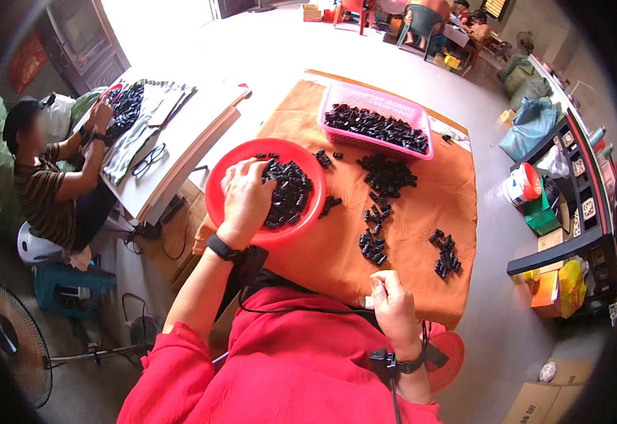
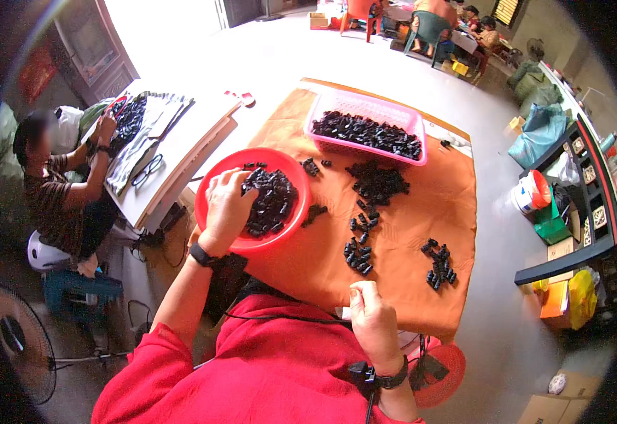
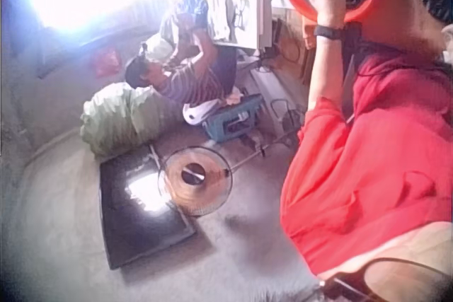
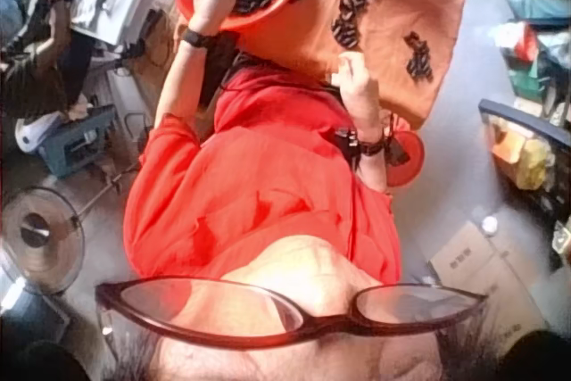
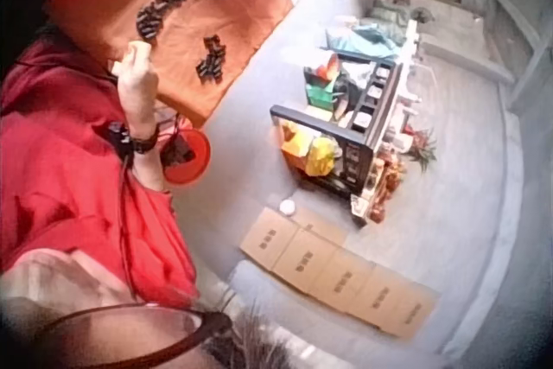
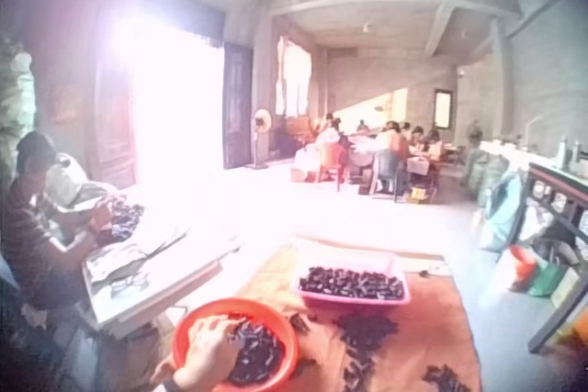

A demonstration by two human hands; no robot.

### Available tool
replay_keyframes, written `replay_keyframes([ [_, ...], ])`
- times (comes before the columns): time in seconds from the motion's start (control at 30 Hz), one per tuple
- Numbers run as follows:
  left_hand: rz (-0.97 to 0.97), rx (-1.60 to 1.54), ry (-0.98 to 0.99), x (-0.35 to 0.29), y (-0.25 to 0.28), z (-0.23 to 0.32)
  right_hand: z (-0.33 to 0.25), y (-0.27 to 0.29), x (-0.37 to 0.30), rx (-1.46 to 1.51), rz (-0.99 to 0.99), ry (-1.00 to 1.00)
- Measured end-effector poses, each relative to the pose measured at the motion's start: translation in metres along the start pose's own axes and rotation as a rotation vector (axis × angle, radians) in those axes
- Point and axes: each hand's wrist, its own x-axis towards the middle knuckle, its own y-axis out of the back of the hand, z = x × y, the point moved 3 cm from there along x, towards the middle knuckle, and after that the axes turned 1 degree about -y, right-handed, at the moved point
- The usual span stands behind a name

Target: Assembling small black plastic components at a work table.

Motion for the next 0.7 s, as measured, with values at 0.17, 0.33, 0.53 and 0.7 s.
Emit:
replay_keyframes([
  [0.17, -0.039, -0.023, -0.09, -0.007, 0.002, 0.025, 0.008, 0.006, 0.004, 0.036, 0.036, -0.031],
  [0.33, -0.232, -0.388, -0.208, -0.019, -0.022, 0.081, 0.032, 0.005, 0.01, 0.275, 0.005, 0.065],
  [0.53, -0.394, -0.481, -0.268, -0.004, -0.072, 0.12, 0.041, 0.032, 0.035, -0.067, -0.108, -0.01],
  [0.7, -0.449, -0.453, -0.223, 0.019, -0.123, 0.123, 0.038, 0.062, 0.09, -0.13, 0.037, 0.079],
])
